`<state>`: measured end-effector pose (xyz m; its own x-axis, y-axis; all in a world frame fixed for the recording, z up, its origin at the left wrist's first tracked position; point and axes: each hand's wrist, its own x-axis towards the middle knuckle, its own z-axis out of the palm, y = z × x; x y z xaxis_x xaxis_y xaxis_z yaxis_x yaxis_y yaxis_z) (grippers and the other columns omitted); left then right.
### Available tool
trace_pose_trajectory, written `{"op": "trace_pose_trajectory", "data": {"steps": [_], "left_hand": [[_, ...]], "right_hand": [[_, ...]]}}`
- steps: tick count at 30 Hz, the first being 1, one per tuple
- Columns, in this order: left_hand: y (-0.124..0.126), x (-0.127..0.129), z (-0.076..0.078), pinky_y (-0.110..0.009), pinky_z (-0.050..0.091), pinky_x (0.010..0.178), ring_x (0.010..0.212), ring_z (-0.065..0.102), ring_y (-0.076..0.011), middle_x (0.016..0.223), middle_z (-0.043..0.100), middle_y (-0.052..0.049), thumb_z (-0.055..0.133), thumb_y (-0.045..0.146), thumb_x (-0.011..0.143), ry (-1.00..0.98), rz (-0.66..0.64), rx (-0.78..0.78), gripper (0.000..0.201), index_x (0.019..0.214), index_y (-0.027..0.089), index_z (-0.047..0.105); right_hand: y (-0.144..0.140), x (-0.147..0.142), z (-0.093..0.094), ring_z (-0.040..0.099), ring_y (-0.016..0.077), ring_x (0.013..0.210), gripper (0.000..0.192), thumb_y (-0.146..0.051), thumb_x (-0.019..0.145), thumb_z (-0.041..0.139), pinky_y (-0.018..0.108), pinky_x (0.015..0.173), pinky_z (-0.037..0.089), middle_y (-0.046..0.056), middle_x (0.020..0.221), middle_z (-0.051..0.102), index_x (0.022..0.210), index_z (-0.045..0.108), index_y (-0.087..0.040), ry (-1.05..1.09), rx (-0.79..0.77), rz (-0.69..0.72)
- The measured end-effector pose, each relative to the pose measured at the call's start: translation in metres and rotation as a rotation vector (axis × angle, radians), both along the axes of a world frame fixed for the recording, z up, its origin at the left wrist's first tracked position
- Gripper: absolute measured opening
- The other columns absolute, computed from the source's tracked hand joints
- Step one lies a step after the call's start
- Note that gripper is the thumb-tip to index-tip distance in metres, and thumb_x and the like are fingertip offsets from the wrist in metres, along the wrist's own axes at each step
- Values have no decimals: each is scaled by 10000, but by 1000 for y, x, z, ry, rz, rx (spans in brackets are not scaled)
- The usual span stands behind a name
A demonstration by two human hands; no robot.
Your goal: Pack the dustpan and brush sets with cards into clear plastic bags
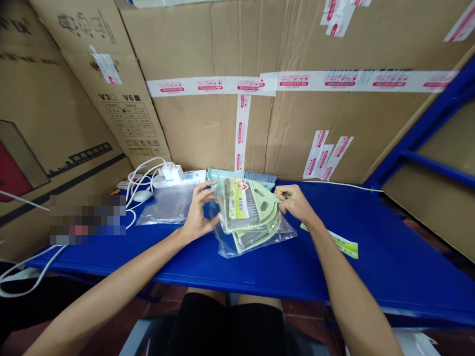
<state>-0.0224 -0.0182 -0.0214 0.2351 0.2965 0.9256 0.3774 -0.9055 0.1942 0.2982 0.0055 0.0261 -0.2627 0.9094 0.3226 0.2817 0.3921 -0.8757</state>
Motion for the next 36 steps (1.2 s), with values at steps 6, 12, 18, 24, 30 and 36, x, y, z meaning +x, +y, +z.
{"op": "trace_pose_trajectory", "data": {"steps": [6,12,18,24,30,36], "left_hand": [[-6,-1,7,-440,522,925,1155,706,-275,1347,679,-156,631,100,909,179,45,51,319,1203,217,592],[-2,0,4,-428,476,939,1168,712,-271,1279,724,-134,635,64,840,191,12,14,478,1291,204,568],[-1,-2,1,-459,482,942,1209,648,-299,1316,648,-138,632,51,818,268,63,5,682,1467,233,526],[1,-3,-2,-445,509,860,1092,619,-297,1340,546,-161,661,59,779,342,88,58,770,1505,274,520],[2,-6,-3,-476,539,922,1126,625,-323,1329,579,-173,630,80,781,334,123,-8,948,1662,242,318],[1,-7,-3,-459,540,922,1127,645,-307,1320,612,-161,645,115,821,313,113,38,972,1700,247,253]], "right_hand": [[0,5,0,291,126,607,242,-204,441,498,279,533,207,-56,578,362,575,301,-246,-86,79,-12],[-5,1,5,298,130,603,237,-228,438,493,284,537,228,-59,559,350,559,291,-255,-136,118,-35],[-5,-1,5,277,127,606,247,-230,445,489,285,545,204,-59,564,335,569,276,-250,-172,133,-33],[-6,-3,3,269,127,616,242,-229,449,484,286,559,194,-58,568,315,568,275,-245,-209,124,-33],[-5,-5,2,282,129,623,232,-237,448,480,285,563,203,-52,571,325,562,278,-247,-198,130,-47],[-6,-8,4,291,129,621,222,-252,447,478,281,559,215,-49,572,329,551,282,-246,-159,89,-45]]}}
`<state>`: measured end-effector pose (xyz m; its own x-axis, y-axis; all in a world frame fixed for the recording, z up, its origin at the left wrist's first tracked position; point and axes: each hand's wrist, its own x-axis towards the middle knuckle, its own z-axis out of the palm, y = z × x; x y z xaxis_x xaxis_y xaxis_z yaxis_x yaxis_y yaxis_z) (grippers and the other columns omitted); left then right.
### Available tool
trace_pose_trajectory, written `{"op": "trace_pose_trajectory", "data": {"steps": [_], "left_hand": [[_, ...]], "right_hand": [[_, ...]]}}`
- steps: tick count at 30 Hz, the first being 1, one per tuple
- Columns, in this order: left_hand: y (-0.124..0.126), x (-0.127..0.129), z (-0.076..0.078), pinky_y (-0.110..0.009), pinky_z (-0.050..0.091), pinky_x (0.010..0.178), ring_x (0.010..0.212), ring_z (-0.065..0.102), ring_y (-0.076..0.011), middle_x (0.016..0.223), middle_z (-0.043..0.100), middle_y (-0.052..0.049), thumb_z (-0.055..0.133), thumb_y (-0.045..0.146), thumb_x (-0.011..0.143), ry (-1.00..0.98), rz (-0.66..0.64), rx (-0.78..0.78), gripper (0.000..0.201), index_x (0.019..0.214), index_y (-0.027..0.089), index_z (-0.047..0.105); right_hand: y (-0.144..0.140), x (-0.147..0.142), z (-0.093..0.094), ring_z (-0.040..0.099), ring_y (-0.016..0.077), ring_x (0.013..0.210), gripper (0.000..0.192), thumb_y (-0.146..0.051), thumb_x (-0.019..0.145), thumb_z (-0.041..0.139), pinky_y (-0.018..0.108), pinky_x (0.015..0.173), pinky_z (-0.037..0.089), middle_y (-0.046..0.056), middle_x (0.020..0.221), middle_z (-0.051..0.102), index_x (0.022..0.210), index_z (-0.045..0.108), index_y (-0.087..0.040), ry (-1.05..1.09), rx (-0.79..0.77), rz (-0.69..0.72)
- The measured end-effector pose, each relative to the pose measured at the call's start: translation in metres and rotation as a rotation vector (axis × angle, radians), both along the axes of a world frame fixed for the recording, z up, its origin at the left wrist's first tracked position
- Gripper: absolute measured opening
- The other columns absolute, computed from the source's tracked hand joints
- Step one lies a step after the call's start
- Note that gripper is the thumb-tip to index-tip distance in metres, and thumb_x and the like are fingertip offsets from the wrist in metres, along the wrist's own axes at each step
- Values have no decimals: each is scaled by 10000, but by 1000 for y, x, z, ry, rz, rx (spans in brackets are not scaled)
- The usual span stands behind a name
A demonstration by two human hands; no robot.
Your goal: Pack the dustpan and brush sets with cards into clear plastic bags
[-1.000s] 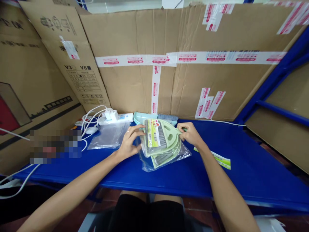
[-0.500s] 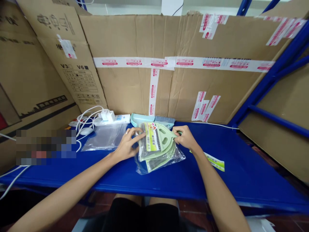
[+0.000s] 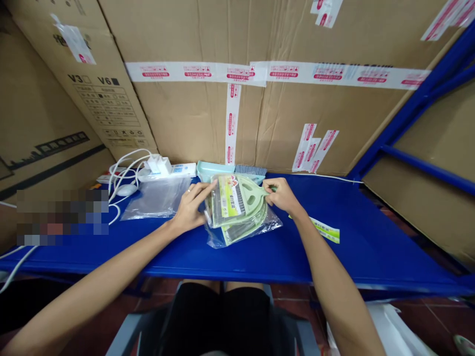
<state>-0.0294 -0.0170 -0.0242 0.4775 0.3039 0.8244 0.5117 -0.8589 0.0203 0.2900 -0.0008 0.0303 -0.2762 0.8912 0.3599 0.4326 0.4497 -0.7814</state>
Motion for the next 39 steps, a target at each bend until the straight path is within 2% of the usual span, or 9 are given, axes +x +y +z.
{"op": "trace_pose_trajectory", "data": {"steps": [4,7,13,23,27,31,34,37,39], "left_hand": [[1,1,-1,-471,552,902,1052,640,-279,1300,560,-155,698,139,845,72,20,-15,770,1578,274,503],[1,1,-2,-474,577,905,1037,644,-251,1291,522,-146,694,117,876,50,-38,-32,618,1468,271,611],[-3,4,-1,-360,626,795,917,700,-174,1276,563,-131,660,50,917,-153,-155,-20,518,1394,250,631],[-5,5,-2,-377,674,868,1019,729,-184,1278,613,-116,634,25,950,-198,-166,40,543,1427,285,641],[-2,5,-3,-355,672,824,1076,687,-205,1202,639,-103,673,30,944,-232,-164,83,463,1331,282,704],[3,-6,6,-354,621,775,966,687,-185,1132,691,-80,669,37,951,-237,-55,226,345,1198,265,747],[9,-23,19,-406,567,803,912,686,-199,1070,736,-55,658,55,943,-324,143,335,306,1124,278,765],[13,-38,30,-482,518,852,879,651,-250,912,750,-30,728,174,889,-441,354,387,170,1028,267,759],[14,-42,33,-510,499,884,923,639,-286,878,732,-43,747,228,842,-477,408,379,129,968,236,717]], "right_hand": [[1,1,0,282,125,623,220,-239,452,482,284,560,206,-50,573,319,558,289,-238,-53,29,-1],[3,4,-1,285,121,618,211,-231,454,487,285,557,206,-51,573,331,557,303,-235,-60,27,-4],[5,14,2,304,124,616,213,-236,436,492,271,534,217,-46,574,351,538,304,-238,93,-24,-13],[7,34,4,310,129,610,225,-208,422,492,269,522,208,-39,581,385,548,307,-237,173,-32,-33],[7,42,7,305,134,615,241,-201,410,491,272,521,205,-37,580,374,547,296,-236,190,22,-64],[6,54,9,315,139,619,244,-199,408,492,275,529,219,-28,593,394,554,300,-234,183,24,-93],[4,59,12,286,135,612,256,-197,405,493,279,527,192,-34,593,360,561,294,-236,189,27,-119],[1,48,15,274,132,606,267,-204,412,489,286,527,180,-37,595,348,577,282,-239,165,-32,-48],[-2,30,14,283,131,611,263,-215,422,484,288,540,196,-37,596,352,580,275,-238,79,-87,46]]}}
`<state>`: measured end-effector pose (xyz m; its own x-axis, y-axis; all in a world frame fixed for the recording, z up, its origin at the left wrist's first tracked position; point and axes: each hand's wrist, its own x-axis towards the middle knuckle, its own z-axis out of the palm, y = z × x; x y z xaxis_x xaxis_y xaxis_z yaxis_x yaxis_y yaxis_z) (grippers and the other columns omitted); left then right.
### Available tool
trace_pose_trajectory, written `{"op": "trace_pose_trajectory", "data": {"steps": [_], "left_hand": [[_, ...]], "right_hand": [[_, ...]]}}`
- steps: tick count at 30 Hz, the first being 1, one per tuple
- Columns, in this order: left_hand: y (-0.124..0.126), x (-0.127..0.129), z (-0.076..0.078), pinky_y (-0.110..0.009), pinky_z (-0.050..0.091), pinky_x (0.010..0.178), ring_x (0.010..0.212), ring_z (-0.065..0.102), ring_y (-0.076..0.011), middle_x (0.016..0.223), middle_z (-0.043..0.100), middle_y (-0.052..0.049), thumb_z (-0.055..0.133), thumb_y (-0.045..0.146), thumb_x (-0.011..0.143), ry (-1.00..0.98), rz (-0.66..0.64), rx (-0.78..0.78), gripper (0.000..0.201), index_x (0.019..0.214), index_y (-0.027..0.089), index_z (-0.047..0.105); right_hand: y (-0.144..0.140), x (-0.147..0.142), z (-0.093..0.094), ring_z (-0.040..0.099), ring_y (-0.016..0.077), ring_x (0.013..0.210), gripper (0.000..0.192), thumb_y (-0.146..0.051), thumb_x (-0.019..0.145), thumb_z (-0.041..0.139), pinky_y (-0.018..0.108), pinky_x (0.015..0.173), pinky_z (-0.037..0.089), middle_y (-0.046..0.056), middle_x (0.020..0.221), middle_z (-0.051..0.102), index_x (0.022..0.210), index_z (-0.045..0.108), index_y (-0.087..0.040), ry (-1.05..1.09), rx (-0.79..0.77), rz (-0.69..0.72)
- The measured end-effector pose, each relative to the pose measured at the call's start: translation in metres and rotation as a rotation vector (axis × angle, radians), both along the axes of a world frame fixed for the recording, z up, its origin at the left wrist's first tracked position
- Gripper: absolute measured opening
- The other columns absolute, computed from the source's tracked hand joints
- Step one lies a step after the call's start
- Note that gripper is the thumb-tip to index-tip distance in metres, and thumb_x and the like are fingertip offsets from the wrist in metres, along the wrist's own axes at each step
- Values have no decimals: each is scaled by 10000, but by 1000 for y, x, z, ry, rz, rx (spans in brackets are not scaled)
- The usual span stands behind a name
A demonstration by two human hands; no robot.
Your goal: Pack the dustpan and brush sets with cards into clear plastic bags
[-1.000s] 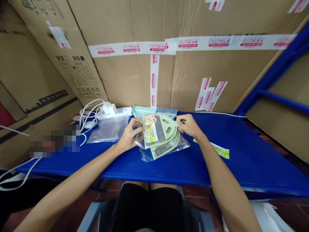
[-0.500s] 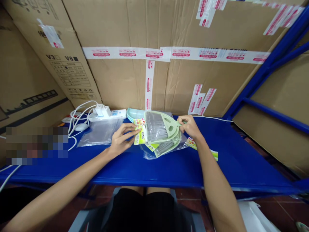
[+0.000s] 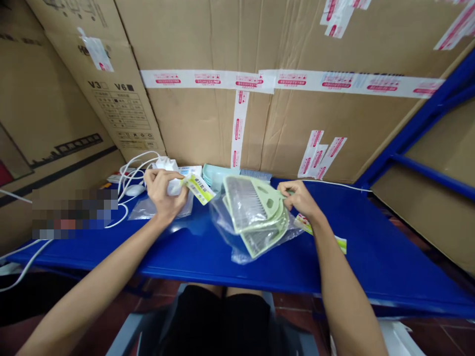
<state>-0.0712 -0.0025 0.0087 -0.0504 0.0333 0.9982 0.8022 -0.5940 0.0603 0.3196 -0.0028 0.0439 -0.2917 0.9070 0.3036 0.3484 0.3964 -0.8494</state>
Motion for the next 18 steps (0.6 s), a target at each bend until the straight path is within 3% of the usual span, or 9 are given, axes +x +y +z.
{"op": "trace_pose_trajectory", "data": {"steps": [4,8,12,18], "left_hand": [[1,2,-4,-544,452,1023,1141,643,-307,1031,738,-79,639,234,863,8,-79,-135,85,899,217,564],[7,8,-17,-559,423,1062,1089,674,-290,970,716,-47,617,254,851,94,-206,-317,205,796,241,421],[8,12,-23,-543,461,1007,1033,647,-293,977,642,-56,688,278,799,111,-220,-407,222,818,241,470],[-5,23,-15,-445,525,906,1007,608,-247,1030,578,-55,750,307,837,141,-263,-391,195,920,216,598]], "right_hand": [[-4,-40,-10,271,122,601,221,-235,431,472,294,559,199,-50,569,306,552,286,-235,-247,-57,175],[-2,-52,-21,273,118,599,213,-237,449,465,299,575,193,-54,570,288,553,279,-232,-345,-53,210],[3,-46,-28,279,116,613,223,-188,473,475,311,603,184,-53,590,287,576,280,-220,-466,22,214],[9,-45,-38,305,123,607,246,-77,507,487,328,628,187,-55,578,352,602,308,-218,-578,136,216]]}}
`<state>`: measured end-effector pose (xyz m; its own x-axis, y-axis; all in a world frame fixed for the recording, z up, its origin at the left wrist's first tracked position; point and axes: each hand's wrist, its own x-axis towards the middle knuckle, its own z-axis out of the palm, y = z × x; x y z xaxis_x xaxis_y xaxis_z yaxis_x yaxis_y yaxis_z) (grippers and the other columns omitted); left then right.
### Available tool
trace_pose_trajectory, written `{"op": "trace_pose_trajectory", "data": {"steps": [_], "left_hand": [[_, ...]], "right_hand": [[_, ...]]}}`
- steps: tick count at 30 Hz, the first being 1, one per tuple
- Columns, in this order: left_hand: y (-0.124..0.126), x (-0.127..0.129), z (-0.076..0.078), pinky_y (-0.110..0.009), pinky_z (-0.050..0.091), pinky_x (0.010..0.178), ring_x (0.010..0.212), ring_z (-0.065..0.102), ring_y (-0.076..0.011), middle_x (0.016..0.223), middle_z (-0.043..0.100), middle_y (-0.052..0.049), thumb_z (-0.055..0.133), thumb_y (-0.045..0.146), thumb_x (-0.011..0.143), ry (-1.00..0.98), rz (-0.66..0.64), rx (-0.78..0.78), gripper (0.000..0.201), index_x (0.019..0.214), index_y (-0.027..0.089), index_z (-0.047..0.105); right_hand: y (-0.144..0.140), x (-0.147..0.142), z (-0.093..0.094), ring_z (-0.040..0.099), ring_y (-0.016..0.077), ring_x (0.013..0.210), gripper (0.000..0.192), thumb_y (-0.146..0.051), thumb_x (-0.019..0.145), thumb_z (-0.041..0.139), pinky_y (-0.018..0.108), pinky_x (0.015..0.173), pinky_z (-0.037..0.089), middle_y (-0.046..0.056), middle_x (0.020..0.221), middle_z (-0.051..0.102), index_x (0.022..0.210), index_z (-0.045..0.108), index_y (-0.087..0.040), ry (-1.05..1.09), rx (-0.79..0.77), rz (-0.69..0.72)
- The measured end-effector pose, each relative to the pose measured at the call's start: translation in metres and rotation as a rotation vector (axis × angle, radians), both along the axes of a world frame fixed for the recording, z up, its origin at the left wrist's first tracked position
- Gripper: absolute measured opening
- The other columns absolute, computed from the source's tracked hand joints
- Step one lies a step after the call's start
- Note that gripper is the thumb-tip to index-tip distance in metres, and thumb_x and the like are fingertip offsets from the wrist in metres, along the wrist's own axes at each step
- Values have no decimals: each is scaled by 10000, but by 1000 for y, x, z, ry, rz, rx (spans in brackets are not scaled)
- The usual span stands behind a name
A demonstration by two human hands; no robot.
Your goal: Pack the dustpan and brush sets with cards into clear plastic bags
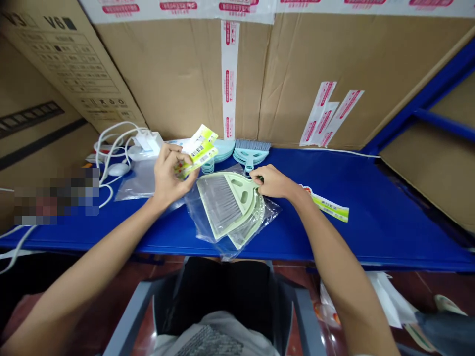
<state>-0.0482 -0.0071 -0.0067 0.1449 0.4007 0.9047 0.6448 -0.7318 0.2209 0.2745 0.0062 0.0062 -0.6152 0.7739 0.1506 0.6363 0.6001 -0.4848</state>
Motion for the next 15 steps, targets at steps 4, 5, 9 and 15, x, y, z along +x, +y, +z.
{"op": "trace_pose_trajectory", "data": {"steps": [4,5,9,15], "left_hand": [[-6,8,-1,-409,537,926,1039,602,-220,1088,567,-53,679,279,957,88,-156,-111,103,1039,217,675],[-7,10,-2,-404,538,935,1042,607,-216,1091,577,-55,634,250,988,108,-193,-143,83,1051,220,680],[-7,15,-10,-359,547,925,1012,658,-203,1091,672,-58,603,212,1016,136,-327,-262,220,1231,212,647],[-14,24,-10,-355,543,959,1049,695,-203,1149,753,-75,578,172,1040,209,-472,-324,271,1267,220,718]], "right_hand": [[-1,3,7,405,150,684,236,-41,558,492,311,680,253,-37,667,461,668,384,-220,-42,40,89],[-2,6,11,427,158,710,235,-36,572,494,309,703,274,-32,698,482,686,404,-220,-49,57,123],[-8,18,26,521,196,858,243,-34,634,536,336,847,375,0,858,575,781,494,-223,54,180,150],[-27,-1,30,601,262,1186,527,-237,868,694,435,1032,487,94,1372,616,1381,576,-254,357,320,86]]}}
